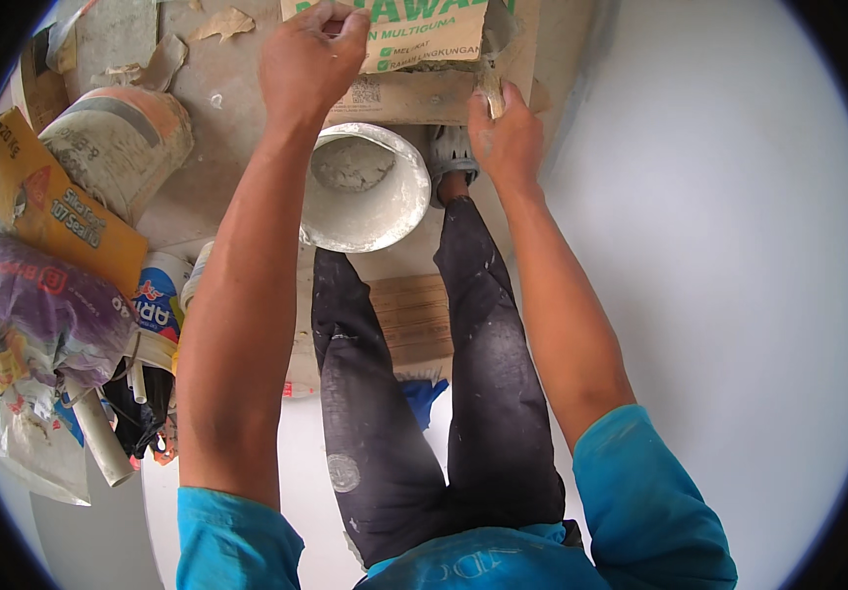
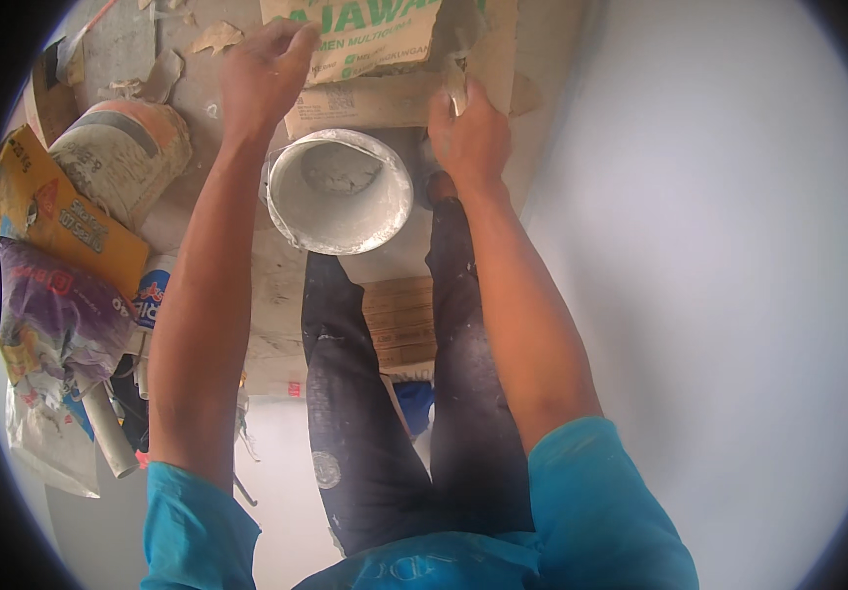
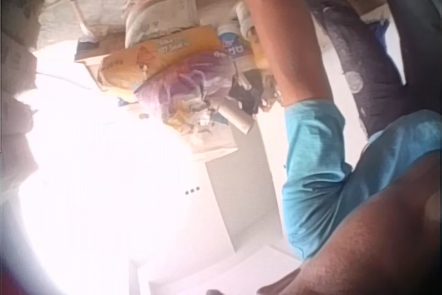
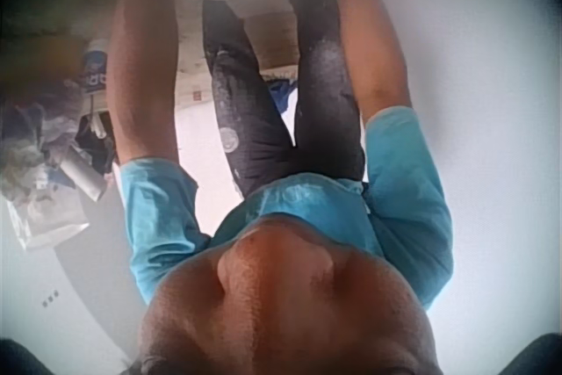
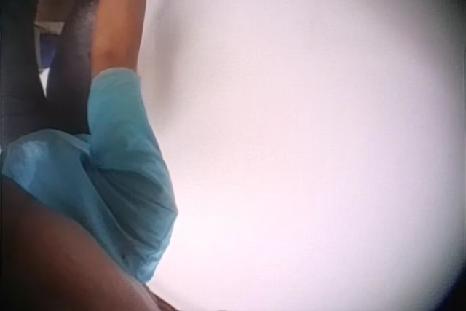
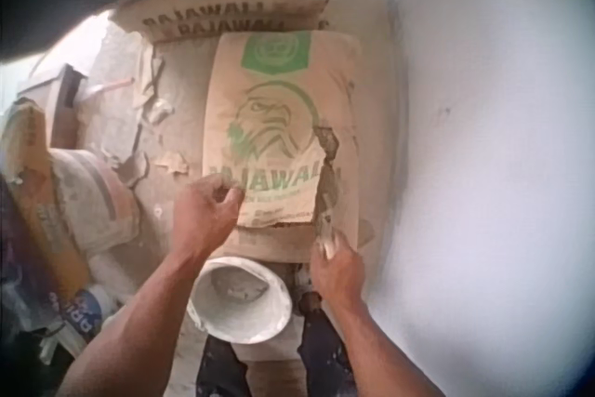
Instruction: The person scoops a white powder from a bag into a bucket, mixes it with water using a trowel, and applies the resulting grout to floor tile joints using a grout float and a smaller trowel.
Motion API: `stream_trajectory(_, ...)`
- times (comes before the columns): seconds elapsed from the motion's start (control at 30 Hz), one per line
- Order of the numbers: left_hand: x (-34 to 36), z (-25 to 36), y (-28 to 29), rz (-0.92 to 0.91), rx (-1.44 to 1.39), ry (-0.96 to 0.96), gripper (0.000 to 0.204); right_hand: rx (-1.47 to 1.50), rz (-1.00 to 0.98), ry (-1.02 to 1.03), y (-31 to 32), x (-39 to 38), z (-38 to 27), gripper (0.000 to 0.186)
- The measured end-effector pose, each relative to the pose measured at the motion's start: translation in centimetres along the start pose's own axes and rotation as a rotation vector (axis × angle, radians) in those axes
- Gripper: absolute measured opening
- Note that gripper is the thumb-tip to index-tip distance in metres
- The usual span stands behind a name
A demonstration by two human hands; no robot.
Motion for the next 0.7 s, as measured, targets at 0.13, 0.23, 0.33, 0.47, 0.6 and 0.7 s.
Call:
stream_trajectory(0.13, -1.7, 3.2, -2.6, 0.227, 0.284, -0.197, 0.041, 0.303, -0.034, -0.100, -3.1, 2.1, -1.4, 0.047)
stream_trajectory(0.23, -1.2, 3.9, -4.5, 0.492, 0.291, -0.338, 0.019, 0.406, -0.001, -0.084, -5.1, 3.7, -1.9, 0.044)
stream_trajectory(0.33, -0.7, 2.0, -3.5, 0.264, 0.299, -0.437, 0.017, 0.531, -0.167, -0.240, -3.7, 2.8, -0.9, 0.040)
stream_trajectory(0.47, -0.4, 1.5, -3.6, 0.281, 0.253, -0.286, 0.015, 0.694, -0.215, -0.330, -3.7, 2.7, -1.6, 0.034)
stream_trajectory(0.6, -0.6, 1.8, -3.4, 0.291, 0.259, -0.255, 0.016, 0.829, -0.293, -0.336, -4.1, 3.6, -1.6, 0.030)
stream_trajectory(0.7, -1.2, 2.2, -4.0, 0.257, 0.269, -0.191, 0.019, 0.927, -0.312, -0.345, -3.1, 3.0, 0.0, 0.029)
Point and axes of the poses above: each hand's wrist, its own x-axis towards the middle knuckle, its own y-axis out of the back of the hand, z = x × y, the point moved 2 cm from there along x, towards the middle knuckle, and after that the axes turned 2 degrees about y, right-handed, at the moved point
